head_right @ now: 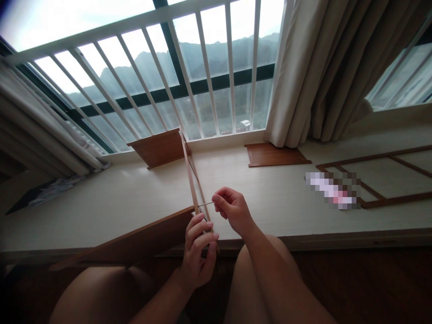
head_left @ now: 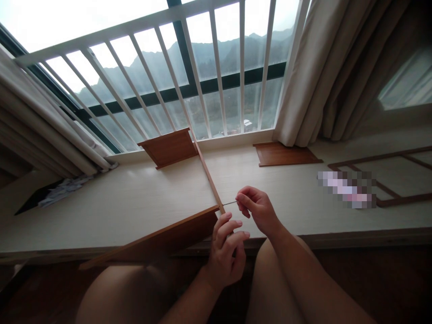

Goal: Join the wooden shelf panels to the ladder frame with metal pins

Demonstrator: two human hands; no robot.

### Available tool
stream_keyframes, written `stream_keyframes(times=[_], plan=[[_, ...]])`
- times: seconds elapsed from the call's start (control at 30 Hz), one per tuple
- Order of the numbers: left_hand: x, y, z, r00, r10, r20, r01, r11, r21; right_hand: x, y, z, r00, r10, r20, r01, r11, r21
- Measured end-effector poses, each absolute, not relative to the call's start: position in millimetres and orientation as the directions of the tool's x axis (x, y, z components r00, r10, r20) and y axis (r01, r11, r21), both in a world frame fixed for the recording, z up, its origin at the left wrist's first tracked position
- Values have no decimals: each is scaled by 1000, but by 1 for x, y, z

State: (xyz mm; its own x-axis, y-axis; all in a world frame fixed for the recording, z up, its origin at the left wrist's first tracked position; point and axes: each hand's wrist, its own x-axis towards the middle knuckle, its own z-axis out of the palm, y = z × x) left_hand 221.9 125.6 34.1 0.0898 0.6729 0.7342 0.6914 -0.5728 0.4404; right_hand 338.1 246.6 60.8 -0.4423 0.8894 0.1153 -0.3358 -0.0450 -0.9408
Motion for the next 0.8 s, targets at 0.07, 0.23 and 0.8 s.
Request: stream_keyframes(times=[0.07, 0.23, 0.8], plan=[[222, 126, 34, 92, 675, 732, 688, -575, 443, 338, 247, 60, -438, 890, 124, -350, -42, -936], [221, 125, 34, 93, 677, 730, 687, -574, 445, 337, 247, 59, -404, 899, 172, -412, -11, -911], [222, 125, 33, 81, 678, 731, 682, -572, 455, 337, 246, 57, -401, 893, 206, -388, 38, -921]])
